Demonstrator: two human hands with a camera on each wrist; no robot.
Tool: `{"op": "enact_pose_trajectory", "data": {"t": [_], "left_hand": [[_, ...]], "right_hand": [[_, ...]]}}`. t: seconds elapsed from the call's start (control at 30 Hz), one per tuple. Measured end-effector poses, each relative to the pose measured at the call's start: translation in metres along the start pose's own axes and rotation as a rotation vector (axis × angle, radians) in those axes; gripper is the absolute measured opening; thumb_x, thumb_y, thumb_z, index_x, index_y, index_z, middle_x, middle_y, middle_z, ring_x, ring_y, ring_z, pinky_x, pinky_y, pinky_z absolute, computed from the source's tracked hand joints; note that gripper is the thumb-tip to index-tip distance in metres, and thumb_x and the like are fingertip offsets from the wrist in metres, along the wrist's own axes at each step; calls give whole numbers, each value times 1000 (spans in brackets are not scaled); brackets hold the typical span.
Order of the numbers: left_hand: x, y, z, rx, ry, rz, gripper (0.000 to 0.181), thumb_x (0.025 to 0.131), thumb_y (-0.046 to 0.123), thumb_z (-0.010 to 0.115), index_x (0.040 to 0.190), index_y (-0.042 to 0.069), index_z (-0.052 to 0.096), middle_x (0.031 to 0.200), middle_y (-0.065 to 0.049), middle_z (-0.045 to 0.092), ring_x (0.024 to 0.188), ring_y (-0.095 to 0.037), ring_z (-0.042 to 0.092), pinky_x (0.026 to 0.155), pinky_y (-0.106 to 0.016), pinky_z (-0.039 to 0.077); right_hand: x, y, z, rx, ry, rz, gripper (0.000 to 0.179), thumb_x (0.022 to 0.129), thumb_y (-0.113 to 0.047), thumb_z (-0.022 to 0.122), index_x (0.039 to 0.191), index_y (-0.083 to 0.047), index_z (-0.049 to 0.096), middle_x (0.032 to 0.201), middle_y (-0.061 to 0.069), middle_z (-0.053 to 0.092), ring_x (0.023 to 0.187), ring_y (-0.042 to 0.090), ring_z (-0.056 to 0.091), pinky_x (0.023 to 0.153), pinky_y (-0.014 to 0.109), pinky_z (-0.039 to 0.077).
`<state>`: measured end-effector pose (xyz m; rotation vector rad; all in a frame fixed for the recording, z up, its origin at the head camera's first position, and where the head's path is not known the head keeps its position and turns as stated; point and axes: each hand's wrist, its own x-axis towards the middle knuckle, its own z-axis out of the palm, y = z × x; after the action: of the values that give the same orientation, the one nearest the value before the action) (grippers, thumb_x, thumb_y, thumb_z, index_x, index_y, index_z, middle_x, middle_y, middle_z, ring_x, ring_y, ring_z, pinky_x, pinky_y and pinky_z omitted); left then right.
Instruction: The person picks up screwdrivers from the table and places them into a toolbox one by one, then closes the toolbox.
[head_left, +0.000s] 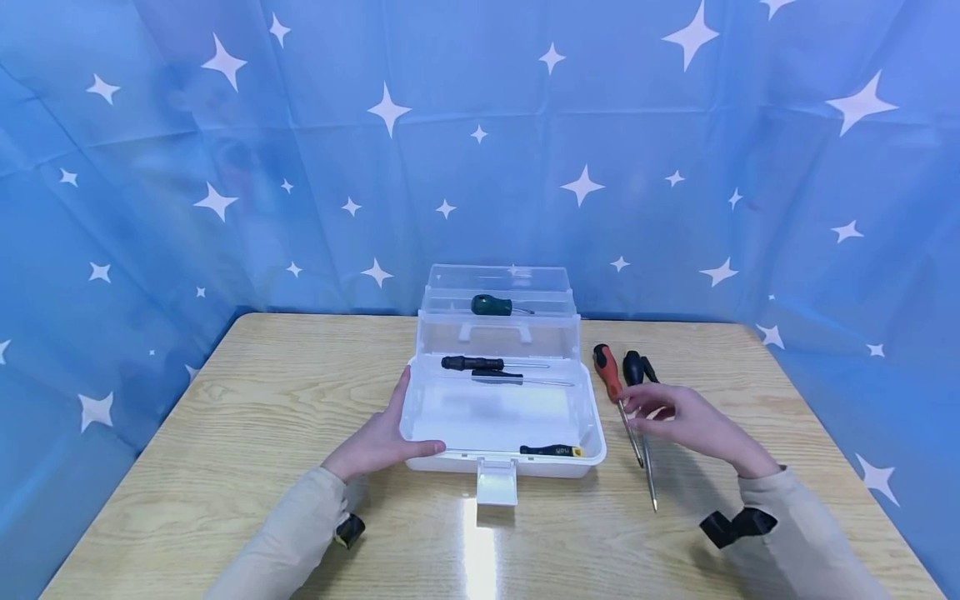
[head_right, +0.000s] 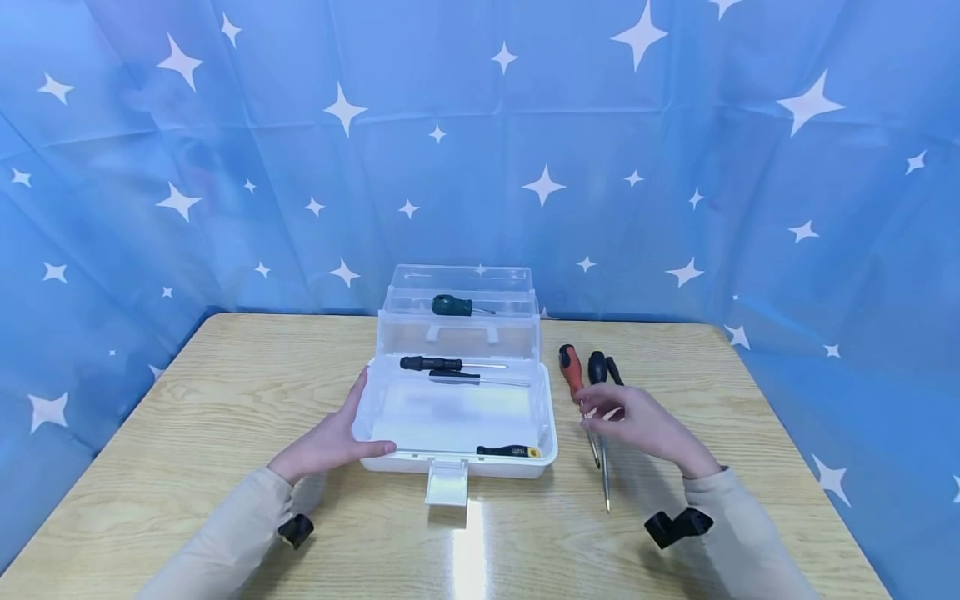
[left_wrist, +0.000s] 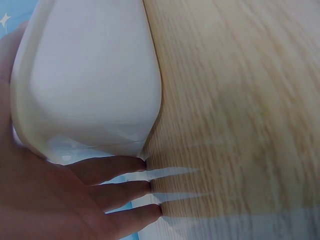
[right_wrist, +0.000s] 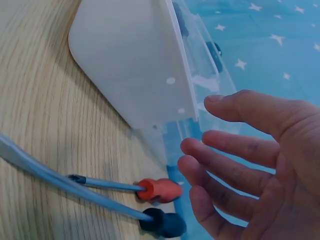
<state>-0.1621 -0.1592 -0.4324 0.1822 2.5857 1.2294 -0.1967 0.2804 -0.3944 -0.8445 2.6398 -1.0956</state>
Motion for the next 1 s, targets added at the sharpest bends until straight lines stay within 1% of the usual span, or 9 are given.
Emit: {"op": "enact_pose_trajectory", "data": {"t": [0.1,0.13,0.27,0.33,0.43,0.6,0.73,0.83,1.0], "left_hand": [[0,0,0,6,2,-4,124,75,51,79,155,19,-9,143,-36,35,119,-46,49,96,-58,41],[0,-1,0,4,3,-4,124,75,51,79,155,19,-9,143,-36,34,120,-46,49,96,-58,40],[1,-1,1,7,6,-5,124,74,51,80,156,19,-8,143,-35,35,119,-46,49,95,-58,41],[1,-1,1,7,7,-4,124,74,51,80,156,19,-8,143,-35,35,119,-46,49,96,-58,41],[1,0,1,6,10,-1,124,74,50,80,156,18,-8,141,-36,37,118,-45,51,95,-57,41],[0,0,1,4,11,0,124,74,50,80,156,18,-8,140,-37,37,118,-46,51,96,-57,41],[0,0,1,-1,3,0,123,75,50,80,156,19,-8,144,-36,32,121,-48,47,98,-59,38],[0,0,1,-4,2,1,123,75,49,80,156,19,-8,145,-36,31,122,-48,46,98,-59,38],[0,0,0,-8,5,-2,124,74,49,80,156,18,-7,144,-36,32,122,-47,47,97,-59,38]], "right_hand": [[-1,3,0,-22,22,13,38,91,-10,67,126,3,58,105,11,64,92,19,62,75,31,52],[-1,5,0,-31,29,16,40,91,-9,67,127,3,57,108,13,64,94,23,62,76,33,52],[-2,10,-1,-39,59,37,50,90,-10,68,134,5,50,123,23,57,107,38,57,83,47,51],[-2,14,-2,-26,70,42,54,90,-10,68,137,7,45,132,26,51,113,44,52,87,55,47],[-2,19,-2,-11,85,46,60,91,-9,67,140,8,39,138,29,43,119,50,45,92,61,41],[1,25,-3,-6,114,73,61,92,-9,65,141,12,35,138,35,39,119,55,41,93,64,37],[3,30,-4,5,130,159,64,94,-12,63,143,12,29,137,39,36,120,57,38,94,64,38],[4,33,-5,19,145,222,66,95,-13,62,145,11,26,136,40,35,122,58,37,94,64,38],[9,38,-7,21,153,276,67,95,-13,61,145,12,23,134,42,35,121,58,36,93,64,38]]}}
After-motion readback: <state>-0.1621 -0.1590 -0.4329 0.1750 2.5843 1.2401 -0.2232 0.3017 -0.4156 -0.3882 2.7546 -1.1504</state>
